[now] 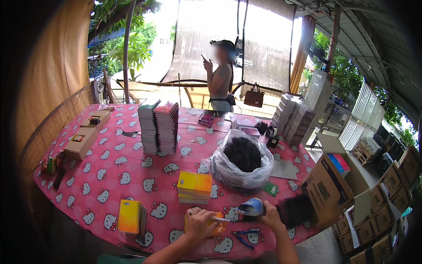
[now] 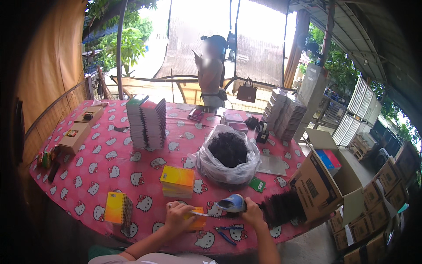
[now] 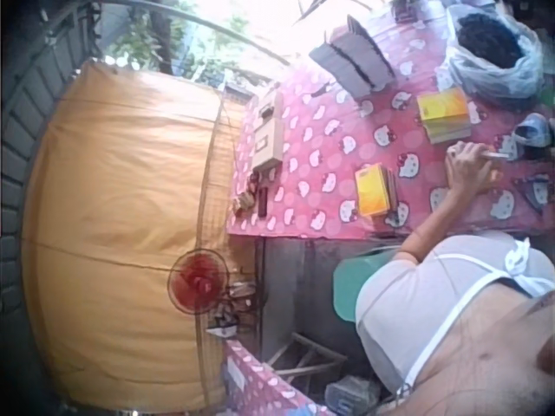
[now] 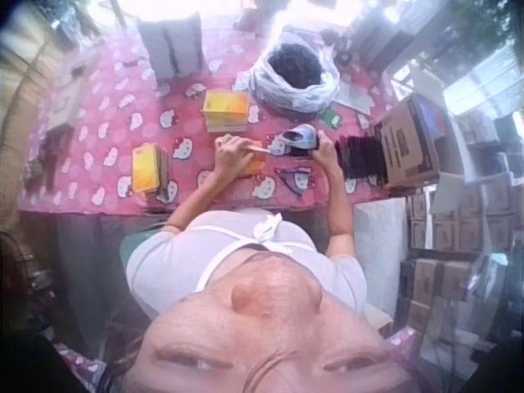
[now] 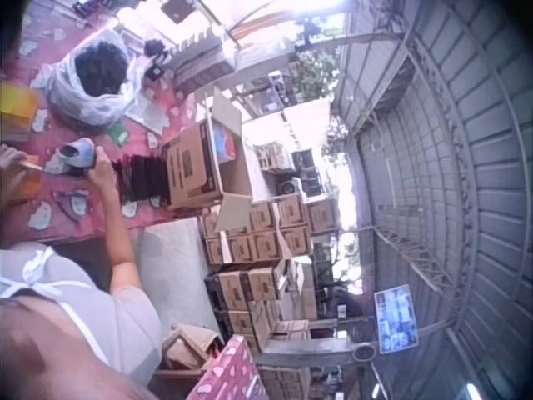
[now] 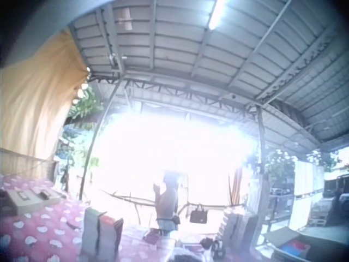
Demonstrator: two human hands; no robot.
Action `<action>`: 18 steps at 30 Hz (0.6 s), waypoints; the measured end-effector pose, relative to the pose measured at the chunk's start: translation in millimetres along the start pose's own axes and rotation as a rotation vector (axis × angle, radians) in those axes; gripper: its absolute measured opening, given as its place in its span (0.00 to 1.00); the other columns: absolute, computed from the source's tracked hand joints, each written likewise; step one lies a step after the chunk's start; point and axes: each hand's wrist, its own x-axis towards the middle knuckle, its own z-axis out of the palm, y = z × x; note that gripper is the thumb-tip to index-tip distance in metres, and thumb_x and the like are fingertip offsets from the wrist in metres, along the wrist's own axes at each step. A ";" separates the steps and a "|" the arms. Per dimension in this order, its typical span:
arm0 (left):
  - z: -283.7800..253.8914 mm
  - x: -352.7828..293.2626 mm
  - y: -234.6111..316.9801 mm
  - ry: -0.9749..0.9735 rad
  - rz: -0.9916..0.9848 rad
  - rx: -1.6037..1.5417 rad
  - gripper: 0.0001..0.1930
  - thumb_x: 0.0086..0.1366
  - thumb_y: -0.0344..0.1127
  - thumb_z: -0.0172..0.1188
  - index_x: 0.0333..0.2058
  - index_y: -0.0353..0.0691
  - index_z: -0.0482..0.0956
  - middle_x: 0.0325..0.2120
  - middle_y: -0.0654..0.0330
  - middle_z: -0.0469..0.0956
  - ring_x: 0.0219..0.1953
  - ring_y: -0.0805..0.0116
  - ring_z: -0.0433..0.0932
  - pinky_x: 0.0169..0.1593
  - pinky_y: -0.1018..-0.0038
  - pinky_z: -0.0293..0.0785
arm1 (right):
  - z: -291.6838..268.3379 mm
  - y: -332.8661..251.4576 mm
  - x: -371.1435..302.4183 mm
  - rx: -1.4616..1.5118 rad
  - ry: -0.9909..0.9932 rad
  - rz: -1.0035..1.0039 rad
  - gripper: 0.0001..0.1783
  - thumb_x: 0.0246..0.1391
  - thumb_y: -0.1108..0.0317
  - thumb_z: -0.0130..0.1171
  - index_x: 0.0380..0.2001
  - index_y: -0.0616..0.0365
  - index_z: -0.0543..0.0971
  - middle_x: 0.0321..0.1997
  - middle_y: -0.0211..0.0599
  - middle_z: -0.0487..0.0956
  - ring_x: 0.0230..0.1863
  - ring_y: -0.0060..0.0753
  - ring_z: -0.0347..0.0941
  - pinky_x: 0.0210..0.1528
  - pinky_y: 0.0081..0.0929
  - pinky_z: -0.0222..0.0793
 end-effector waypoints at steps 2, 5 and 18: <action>2.2 1.1 2.4 0.012 0.011 0.002 0.14 0.46 0.47 0.69 0.29 0.48 0.81 0.27 0.67 0.78 0.39 0.66 0.74 0.50 0.62 0.56 | -7.6 3.4 0.3 0.003 0.027 -0.034 0.16 0.39 0.67 0.60 0.32 0.58 0.67 0.30 0.53 0.75 0.36 0.61 0.73 0.36 0.48 0.67; 1.1 -0.4 -2.1 0.032 0.014 0.014 0.13 0.46 0.46 0.69 0.29 0.48 0.81 0.27 0.67 0.78 0.38 0.65 0.74 0.49 0.62 0.56 | -22.9 -6.1 14.1 0.042 0.057 -0.077 0.15 0.39 0.69 0.61 0.31 0.59 0.69 0.28 0.51 0.75 0.33 0.56 0.75 0.34 0.42 0.69; -1.5 -3.1 1.9 0.006 -0.010 0.022 0.12 0.47 0.42 0.68 0.31 0.47 0.80 0.28 0.65 0.78 0.38 0.64 0.73 0.49 0.63 0.57 | -68.5 -92.4 122.6 0.129 0.177 -0.305 0.20 0.37 0.69 0.60 0.37 0.61 0.69 0.32 0.52 0.77 0.37 0.56 0.76 0.39 0.39 0.71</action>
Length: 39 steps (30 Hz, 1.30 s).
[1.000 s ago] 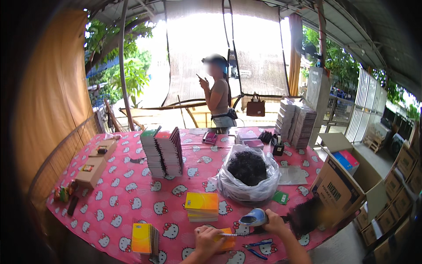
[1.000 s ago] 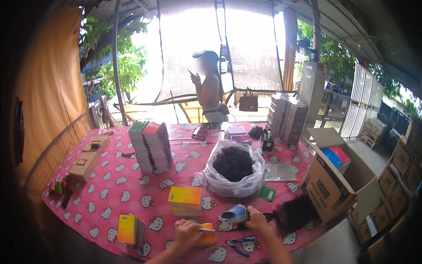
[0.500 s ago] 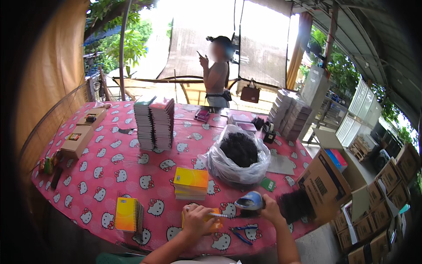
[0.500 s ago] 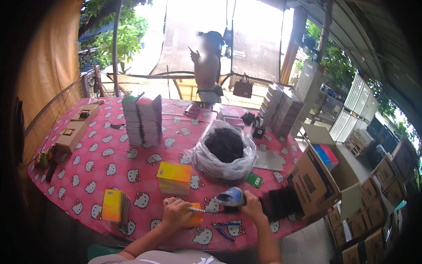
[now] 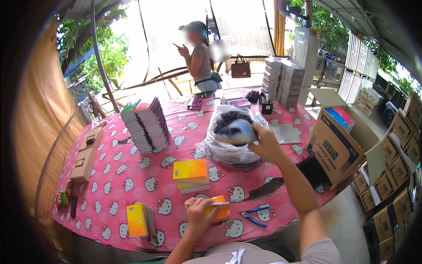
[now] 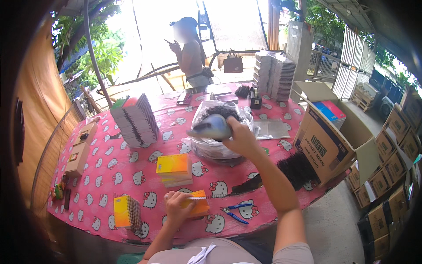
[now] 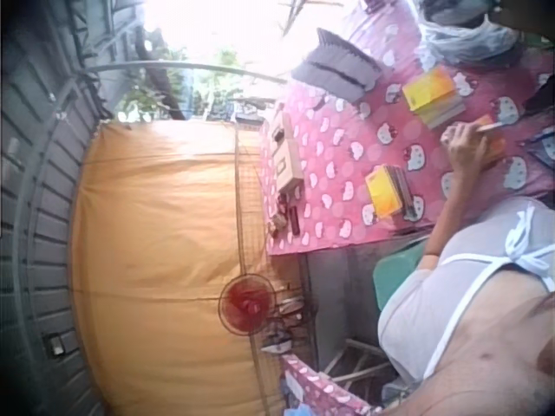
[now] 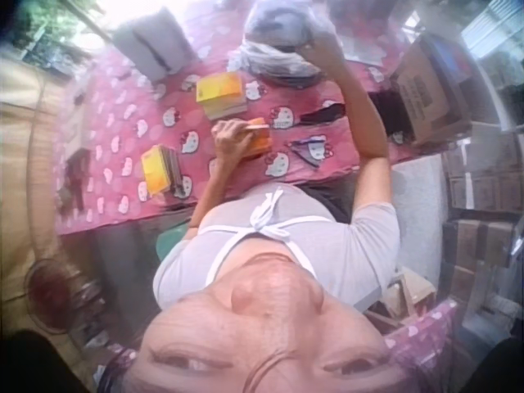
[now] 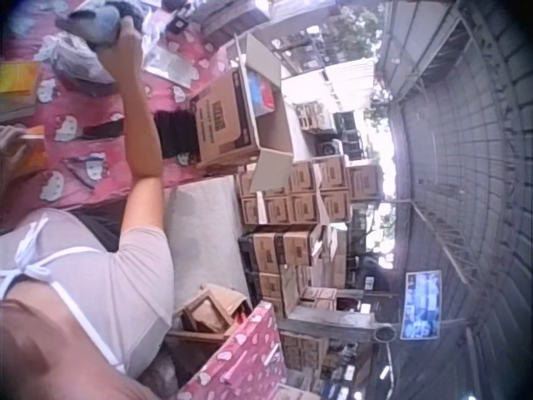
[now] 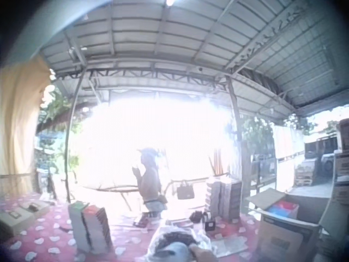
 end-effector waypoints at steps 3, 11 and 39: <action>4.5 3.9 0.9 -0.004 0.022 0.007 0.12 0.47 0.42 0.68 0.31 0.47 0.80 0.29 0.64 0.78 0.38 0.63 0.73 0.49 0.63 0.58 | 0.3 -20.6 86.8 -0.232 0.066 -0.005 0.21 0.39 0.64 0.62 0.39 0.60 0.74 0.35 0.51 0.79 0.40 0.53 0.77 0.42 0.43 0.71; 14.2 7.0 -6.7 0.092 0.084 0.078 0.10 0.43 0.39 0.70 0.26 0.47 0.82 0.24 0.64 0.79 0.32 0.63 0.76 0.45 0.66 0.64 | -27.4 -141.8 296.4 -0.605 0.035 0.057 0.22 0.43 0.57 0.61 0.41 0.57 0.79 0.45 0.43 0.80 0.44 0.43 0.78 0.46 0.33 0.74; 5.9 34.9 8.8 -0.116 -0.097 -0.139 0.20 0.43 0.35 0.71 0.39 0.49 0.81 0.27 0.68 0.81 0.35 0.68 0.77 0.47 0.69 0.66 | 44.6 49.6 -87.1 0.690 -0.557 0.230 0.23 0.34 0.76 0.61 0.41 0.55 0.76 0.32 0.39 0.79 0.36 0.39 0.78 0.37 0.32 0.72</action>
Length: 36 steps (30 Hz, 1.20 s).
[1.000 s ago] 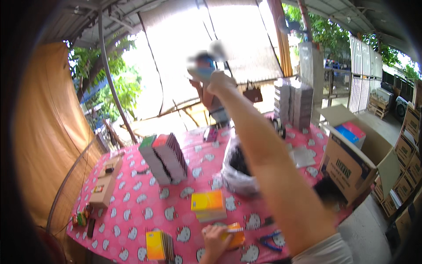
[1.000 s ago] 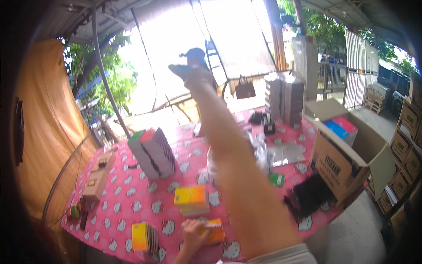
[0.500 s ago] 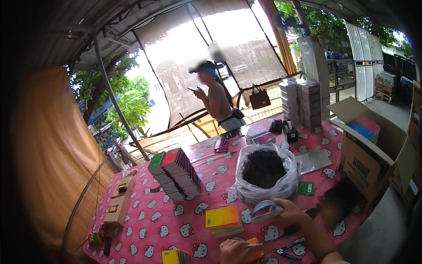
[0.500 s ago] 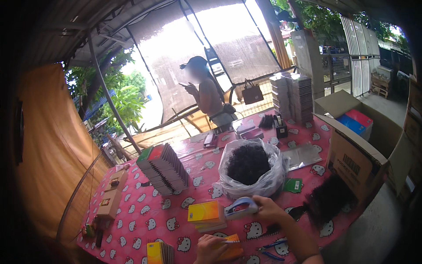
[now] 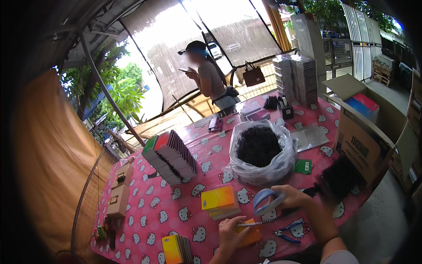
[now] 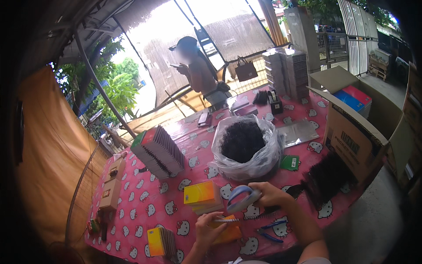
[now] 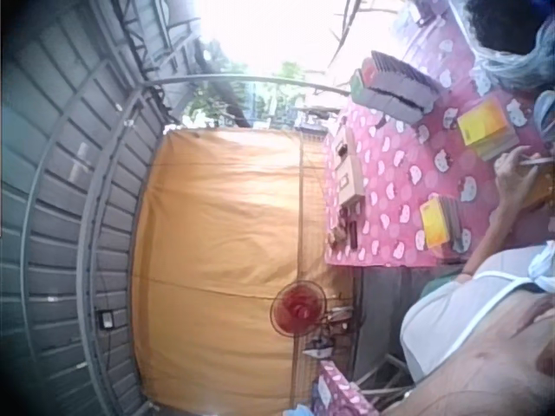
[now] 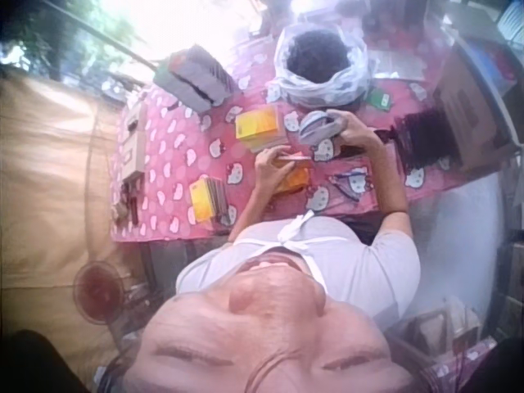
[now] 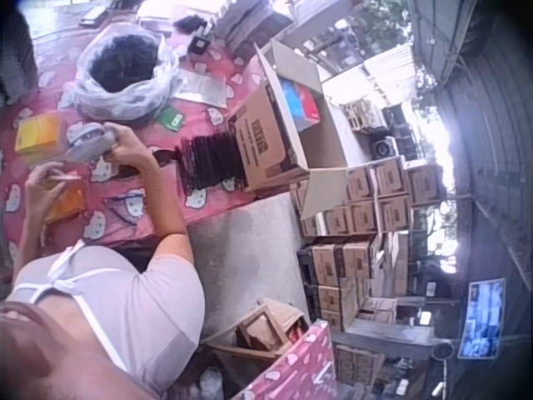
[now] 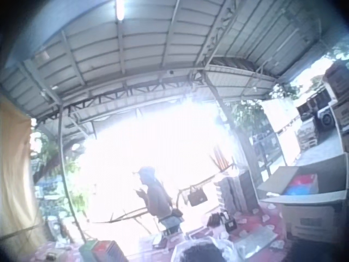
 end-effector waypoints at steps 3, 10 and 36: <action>1.1 -1.1 3.0 -0.013 -0.008 -0.001 0.21 0.43 0.34 0.72 0.40 0.47 0.81 0.28 0.67 0.81 0.35 0.67 0.77 0.47 0.68 0.66 | 6.6 -5.7 -2.2 -0.390 -0.037 0.002 0.23 0.33 0.76 0.62 0.39 0.55 0.75 0.32 0.41 0.78 0.35 0.32 0.76 0.37 0.28 0.71; 2.3 0.2 11.9 -0.032 -0.039 0.020 0.25 0.41 0.32 0.74 0.43 0.44 0.80 0.29 0.64 0.82 0.38 0.69 0.78 0.48 0.70 0.70 | 7.3 9.2 4.2 -0.510 -0.036 0.060 0.24 0.33 0.69 0.63 0.40 0.53 0.75 0.33 0.43 0.79 0.39 0.48 0.77 0.39 0.41 0.72; 3.5 -13.0 -16.7 0.022 -0.136 -0.402 0.16 0.49 0.19 0.68 0.37 0.35 0.75 0.43 0.58 0.69 0.47 0.69 0.71 0.49 0.75 0.70 | 31.0 24.1 16.0 0.005 -0.042 -0.187 0.23 0.32 0.73 0.65 0.38 0.58 0.75 0.34 0.44 0.79 0.39 0.43 0.78 0.35 0.33 0.70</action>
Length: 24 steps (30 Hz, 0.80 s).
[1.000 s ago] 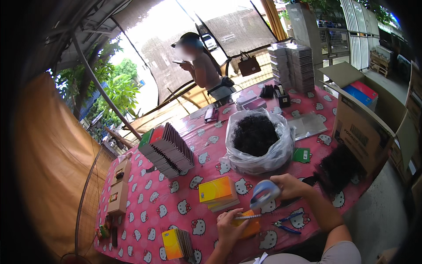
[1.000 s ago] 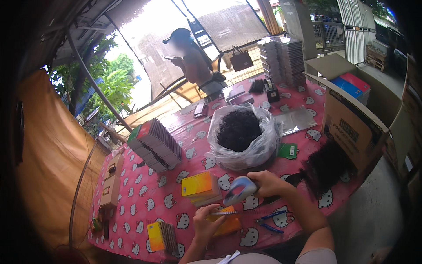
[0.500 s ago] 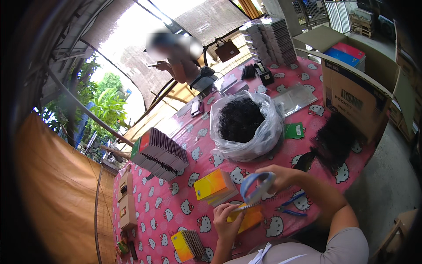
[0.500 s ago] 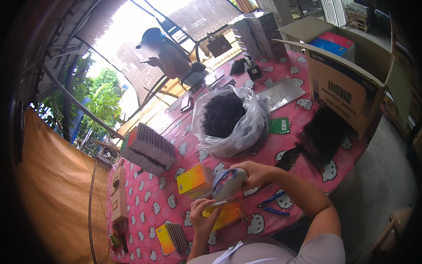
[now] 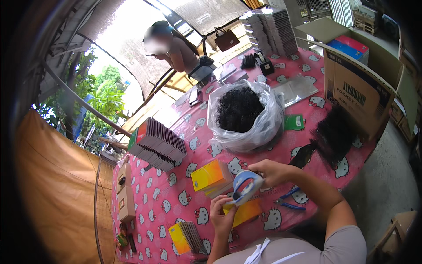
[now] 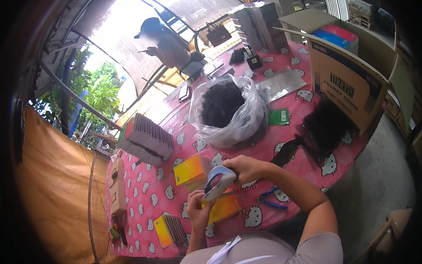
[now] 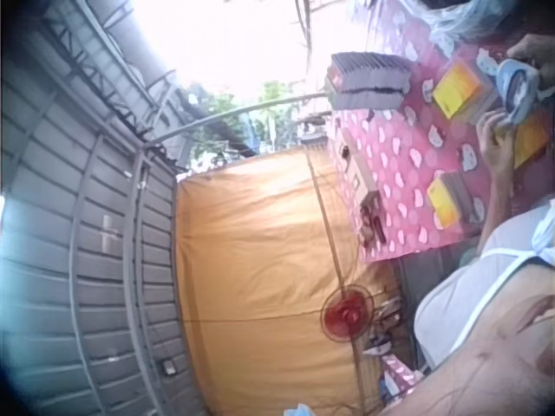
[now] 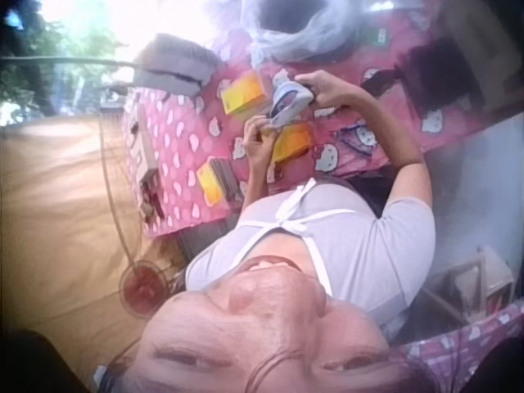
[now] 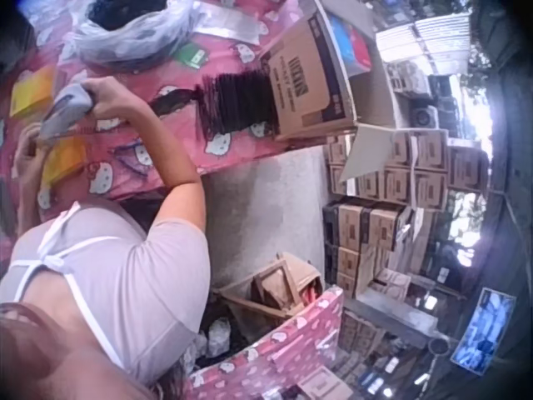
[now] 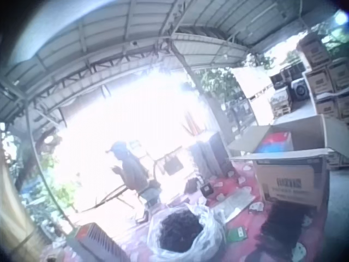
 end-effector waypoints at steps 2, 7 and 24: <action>-1.3 -0.9 -5.5 0.001 0.004 -0.044 0.16 0.50 0.19 0.67 0.38 0.35 0.75 0.42 0.59 0.69 0.46 0.71 0.71 0.48 0.77 0.71 | -1.2 -3.8 1.6 -0.203 0.048 0.041 0.22 0.33 0.73 0.65 0.38 0.58 0.75 0.33 0.43 0.79 0.37 0.41 0.78 0.36 0.32 0.70; -5.6 -1.5 -9.1 -0.041 -0.204 -0.191 0.19 0.52 0.19 0.66 0.41 0.36 0.71 0.38 0.63 0.72 0.43 0.74 0.73 0.44 0.79 0.72 | 6.1 -5.8 8.0 -0.142 -0.008 0.014 0.22 0.34 0.74 0.65 0.38 0.59 0.75 0.31 0.40 0.79 0.33 0.32 0.75 0.37 0.29 0.69; -18.6 -17.0 -24.4 0.144 -0.207 -0.561 0.13 0.58 0.16 0.58 0.42 0.33 0.76 0.37 0.56 0.79 0.40 0.71 0.77 0.44 0.76 0.74 | 16.2 -16.8 24.3 -0.027 -0.023 -0.043 0.23 0.37 0.66 0.68 0.41 0.56 0.76 0.35 0.44 0.80 0.39 0.41 0.77 0.40 0.30 0.71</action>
